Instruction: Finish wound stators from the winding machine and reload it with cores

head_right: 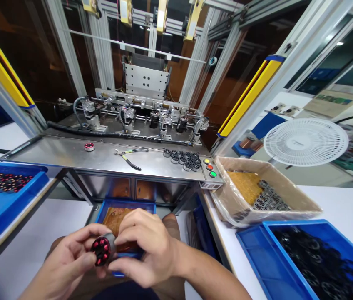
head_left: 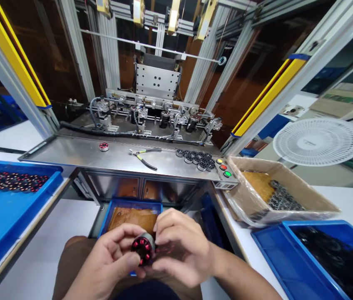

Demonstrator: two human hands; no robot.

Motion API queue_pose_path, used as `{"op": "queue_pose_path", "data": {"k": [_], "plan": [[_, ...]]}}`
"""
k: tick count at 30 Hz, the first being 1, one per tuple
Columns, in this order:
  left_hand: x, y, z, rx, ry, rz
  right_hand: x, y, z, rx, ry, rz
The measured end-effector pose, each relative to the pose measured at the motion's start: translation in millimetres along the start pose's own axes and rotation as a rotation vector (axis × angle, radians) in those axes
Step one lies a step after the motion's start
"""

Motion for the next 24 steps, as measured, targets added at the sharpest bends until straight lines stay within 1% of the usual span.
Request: {"op": "queue_pose_path", "data": {"k": [2,4,9,11,13,16,18,19,22,23,24], "plan": [[0.5,-2,-1,-0.006,-0.013,0.023,-4,-4,3,0.030,0.011,0.030],[0.9,-1,-1,-0.016,-0.017,0.033,-6,-5,4,0.028,0.018,0.023],[0.6,0,-1,-0.005,-0.039,0.019,0,5,0,-0.054,0.028,-0.094],[-1.1,0,-3,0.011,-0.071,-0.007,0,10,0,-0.056,0.020,-0.164],[-2.4,-5,-5,0.069,-0.082,-0.068,-1,11,2,-0.009,0.001,-0.199],[-3.5,-20,-4,0.214,-0.043,-0.162,-4,8,6,0.079,-0.031,-0.125],[-0.3,-24,1,0.232,0.026,-0.149,-3,8,9,0.084,-0.017,-0.059],[5.0,-21,5,0.183,0.090,-0.123,-1,9,9,0.076,0.002,-0.046],[32.5,6,7,-0.130,0.391,-0.079,2,11,10,0.050,0.057,-0.067],[38.8,13,5,-0.205,0.455,-0.082,1,12,10,0.043,0.064,-0.083],[42.0,16,3,-0.236,0.480,-0.085,0,14,10,0.039,0.062,-0.098]]}}
Point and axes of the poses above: each hand's wrist, its own z-axis towards the middle knuckle, its own x-axis out of the palm, y = z × x, the point moved 9 cm from there along z, towards the middle knuckle, and after that the axes turned 3 degrees about z, right-handed, at the moved point
